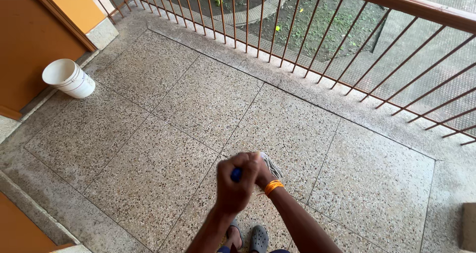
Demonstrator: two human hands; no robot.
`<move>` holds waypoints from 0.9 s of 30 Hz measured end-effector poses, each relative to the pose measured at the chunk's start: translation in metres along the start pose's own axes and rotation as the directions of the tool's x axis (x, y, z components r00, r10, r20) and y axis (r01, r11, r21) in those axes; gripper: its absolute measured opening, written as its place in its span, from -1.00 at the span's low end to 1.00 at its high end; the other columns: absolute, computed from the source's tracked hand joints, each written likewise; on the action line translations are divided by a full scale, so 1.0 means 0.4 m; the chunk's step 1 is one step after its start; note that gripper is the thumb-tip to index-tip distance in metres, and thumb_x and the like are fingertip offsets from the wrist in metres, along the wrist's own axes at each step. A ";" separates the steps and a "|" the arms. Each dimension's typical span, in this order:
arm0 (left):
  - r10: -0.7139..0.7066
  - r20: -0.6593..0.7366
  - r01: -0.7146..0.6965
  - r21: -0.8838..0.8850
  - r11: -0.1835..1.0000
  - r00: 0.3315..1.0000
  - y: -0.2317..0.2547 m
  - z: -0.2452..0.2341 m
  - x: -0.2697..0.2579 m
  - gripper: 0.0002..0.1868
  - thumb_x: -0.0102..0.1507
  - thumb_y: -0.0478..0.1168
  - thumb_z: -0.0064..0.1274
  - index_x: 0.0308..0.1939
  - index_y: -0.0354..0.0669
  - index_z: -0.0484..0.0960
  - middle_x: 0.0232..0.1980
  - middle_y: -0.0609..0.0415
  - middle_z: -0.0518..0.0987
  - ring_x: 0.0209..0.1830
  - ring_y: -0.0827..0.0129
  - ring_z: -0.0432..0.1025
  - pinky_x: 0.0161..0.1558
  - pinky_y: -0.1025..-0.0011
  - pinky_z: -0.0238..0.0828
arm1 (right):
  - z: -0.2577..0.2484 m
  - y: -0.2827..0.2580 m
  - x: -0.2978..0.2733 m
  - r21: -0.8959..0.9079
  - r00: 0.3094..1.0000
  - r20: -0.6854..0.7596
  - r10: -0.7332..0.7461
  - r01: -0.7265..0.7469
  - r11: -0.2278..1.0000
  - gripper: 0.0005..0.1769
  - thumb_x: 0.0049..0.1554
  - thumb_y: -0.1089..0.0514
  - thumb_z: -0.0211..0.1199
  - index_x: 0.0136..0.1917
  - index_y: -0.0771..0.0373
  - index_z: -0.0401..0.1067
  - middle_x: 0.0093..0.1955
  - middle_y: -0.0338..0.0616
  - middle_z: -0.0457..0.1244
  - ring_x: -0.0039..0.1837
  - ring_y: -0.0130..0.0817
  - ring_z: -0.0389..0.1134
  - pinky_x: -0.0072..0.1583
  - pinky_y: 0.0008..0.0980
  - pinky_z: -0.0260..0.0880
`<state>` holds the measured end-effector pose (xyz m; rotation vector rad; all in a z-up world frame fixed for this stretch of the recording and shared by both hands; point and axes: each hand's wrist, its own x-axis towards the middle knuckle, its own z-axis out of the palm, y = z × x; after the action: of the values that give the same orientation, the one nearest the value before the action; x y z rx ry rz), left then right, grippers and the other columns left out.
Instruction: The person mops the speckled tile floor using a string mop, moving across the balcony area and towards a white bucket.
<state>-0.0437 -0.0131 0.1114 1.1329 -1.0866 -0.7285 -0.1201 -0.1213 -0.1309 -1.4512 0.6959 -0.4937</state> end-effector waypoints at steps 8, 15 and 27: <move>0.042 -0.141 -0.029 0.093 0.995 0.989 -0.168 -0.012 0.004 -0.48 0.39 -0.25 -0.02 -0.70 -0.14 0.27 -0.72 0.28 0.26 -0.71 0.65 0.08 -0.61 0.48 -0.08 | 0.004 0.121 0.064 0.017 0.979 0.049 -0.199 0.198 0.980 -0.86 0.23 0.12 0.16 -0.08 0.23 0.40 -0.12 -0.15 0.32 -0.07 -0.41 0.35 -0.06 -0.39 0.43; 0.135 -0.267 -0.110 0.107 0.988 0.954 -0.221 -0.076 0.102 -0.44 0.42 -0.11 -0.09 -0.72 -0.01 0.30 -0.76 0.29 0.23 -0.80 0.62 0.08 -0.68 0.50 -0.10 | 0.028 0.060 0.152 -0.390 1.000 -0.008 0.002 -0.005 0.921 -0.73 0.05 0.05 0.36 -0.14 0.33 0.53 -0.25 -0.03 0.42 -0.21 -0.20 0.50 -0.11 -0.15 0.52; -0.009 -0.297 -0.004 -0.043 0.999 0.955 -0.179 -0.096 0.190 -0.44 0.41 -0.08 -0.07 -0.72 0.02 0.25 -0.78 0.32 0.17 -0.82 0.64 0.05 -0.71 0.51 -0.08 | 0.062 -0.050 0.130 -0.468 0.980 -0.188 0.068 -0.150 0.871 -0.70 0.05 -0.02 0.29 -0.16 0.27 0.55 -0.23 0.14 0.42 -0.15 -0.03 0.49 -0.05 -0.05 0.47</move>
<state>0.0224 -0.0889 0.0641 1.1648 -0.8117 -0.5590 -0.0635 -0.1407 -0.1182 -1.8353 1.0854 -0.3674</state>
